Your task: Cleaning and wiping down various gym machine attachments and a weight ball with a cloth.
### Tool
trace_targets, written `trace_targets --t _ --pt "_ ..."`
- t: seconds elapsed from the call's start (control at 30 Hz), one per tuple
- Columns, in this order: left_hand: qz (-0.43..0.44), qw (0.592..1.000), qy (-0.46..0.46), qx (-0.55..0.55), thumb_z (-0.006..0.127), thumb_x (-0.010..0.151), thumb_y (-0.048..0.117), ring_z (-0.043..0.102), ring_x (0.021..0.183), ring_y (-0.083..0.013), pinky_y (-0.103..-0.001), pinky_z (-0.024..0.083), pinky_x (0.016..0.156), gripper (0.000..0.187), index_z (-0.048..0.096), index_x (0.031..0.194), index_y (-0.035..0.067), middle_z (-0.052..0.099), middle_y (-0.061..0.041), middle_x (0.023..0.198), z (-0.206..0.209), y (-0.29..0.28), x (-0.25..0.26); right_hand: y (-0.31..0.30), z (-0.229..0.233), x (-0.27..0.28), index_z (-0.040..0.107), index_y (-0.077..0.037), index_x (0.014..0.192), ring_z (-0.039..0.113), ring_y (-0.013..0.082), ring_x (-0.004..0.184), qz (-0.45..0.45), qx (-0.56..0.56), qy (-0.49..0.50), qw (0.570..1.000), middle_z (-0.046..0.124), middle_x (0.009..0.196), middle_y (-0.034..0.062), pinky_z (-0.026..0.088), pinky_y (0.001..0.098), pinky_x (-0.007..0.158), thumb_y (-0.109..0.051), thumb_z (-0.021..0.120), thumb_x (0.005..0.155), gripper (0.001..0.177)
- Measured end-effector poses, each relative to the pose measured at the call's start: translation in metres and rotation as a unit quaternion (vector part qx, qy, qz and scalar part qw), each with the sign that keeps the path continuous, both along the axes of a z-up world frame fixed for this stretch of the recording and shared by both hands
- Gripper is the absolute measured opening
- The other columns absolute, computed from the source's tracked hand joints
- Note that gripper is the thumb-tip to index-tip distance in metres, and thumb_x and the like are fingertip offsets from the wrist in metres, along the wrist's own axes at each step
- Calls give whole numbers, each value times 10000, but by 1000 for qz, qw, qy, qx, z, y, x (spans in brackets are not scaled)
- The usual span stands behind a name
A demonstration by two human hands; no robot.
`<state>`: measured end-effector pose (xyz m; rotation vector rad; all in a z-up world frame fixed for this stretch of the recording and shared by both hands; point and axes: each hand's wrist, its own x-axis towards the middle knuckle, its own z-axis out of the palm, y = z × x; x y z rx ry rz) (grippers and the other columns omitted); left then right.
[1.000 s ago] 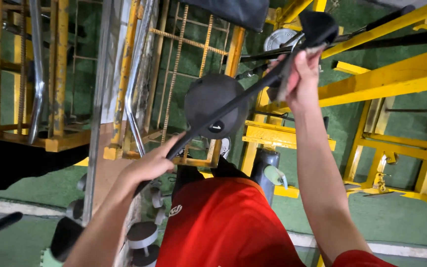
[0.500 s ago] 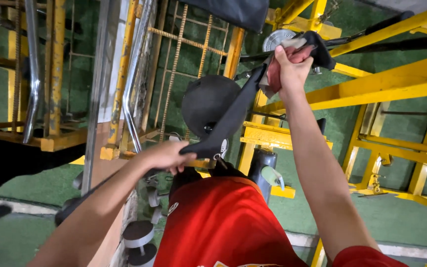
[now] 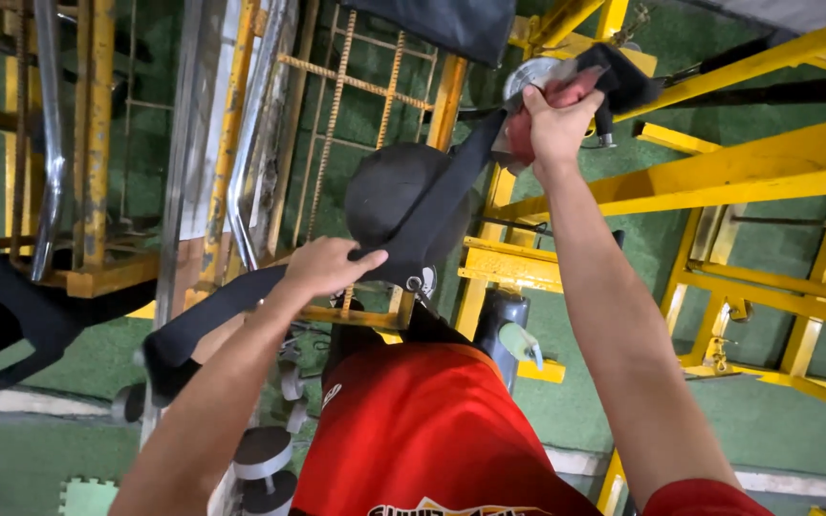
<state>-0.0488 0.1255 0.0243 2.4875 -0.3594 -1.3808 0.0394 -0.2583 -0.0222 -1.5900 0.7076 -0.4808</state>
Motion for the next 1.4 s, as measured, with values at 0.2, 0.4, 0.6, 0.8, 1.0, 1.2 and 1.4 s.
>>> trace_targets --t 0.2,0.4,0.6,0.8,1.0,1.2,1.4 --pt "64 992 -99 -54 516 813 826 692 1095 -390 -498 546 942 874 735 1225 87 737 -215 1121 -6 -8 -13 -5 1 5 356 -48 1289 588 208 1107 35 -58 -31 997 569 1186 90 512 364 1000 -38 898 835 707" --pt "91 976 -144 -134 517 915 716 691 1042 -425 -517 543 901 753 721 1183 43 736 -245 1057 -21 -7 -24 0 2 13 352 -53 1305 594 231 1135 42 -95 -18 994 575 1202 108 490 372 1033 -43 892 832 718" --pt "94 977 -158 -113 530 946 699 692 977 -447 -548 537 863 691 687 1086 41 724 -240 955 -15 -17 -32 5 4 15 355 -41 1335 543 255 1226 36 -95 -67 993 525 1289 137 433 386 1098 11 857 857 695" --pt "187 931 -276 -149 667 864 510 548 1158 -479 -554 482 935 702 496 1327 10 540 -298 1260 40 -54 -22 10 10 12 329 -47 1384 546 254 1240 23 -52 -78 995 530 1330 140 429 375 1100 23 830 856 731" --pt "63 890 -394 -221 650 1008 432 260 1539 -449 -596 186 1258 694 414 1540 53 364 -202 1623 0 -92 -25 12 13 7 342 -34 1387 565 257 1230 27 -36 -63 997 554 1329 148 445 374 1099 3 830 882 703" --pt "98 903 -359 -215 765 779 514 159 1519 -433 -657 119 1203 950 351 1550 144 214 -167 1646 23 -107 -16 7 30 -2 410 -54 1335 610 391 1197 87 -307 27 947 582 1290 190 500 470 1044 -191 907 939 651" --pt "98 899 -387 -177 763 798 452 178 1555 -404 -659 133 1234 923 366 1598 217 230 -125 1685 4 -108 -19 50 138 -7 416 -58 1358 587 493 1069 109 -413 102 899 458 1331 279 511 542 850 -279 862 883 688"
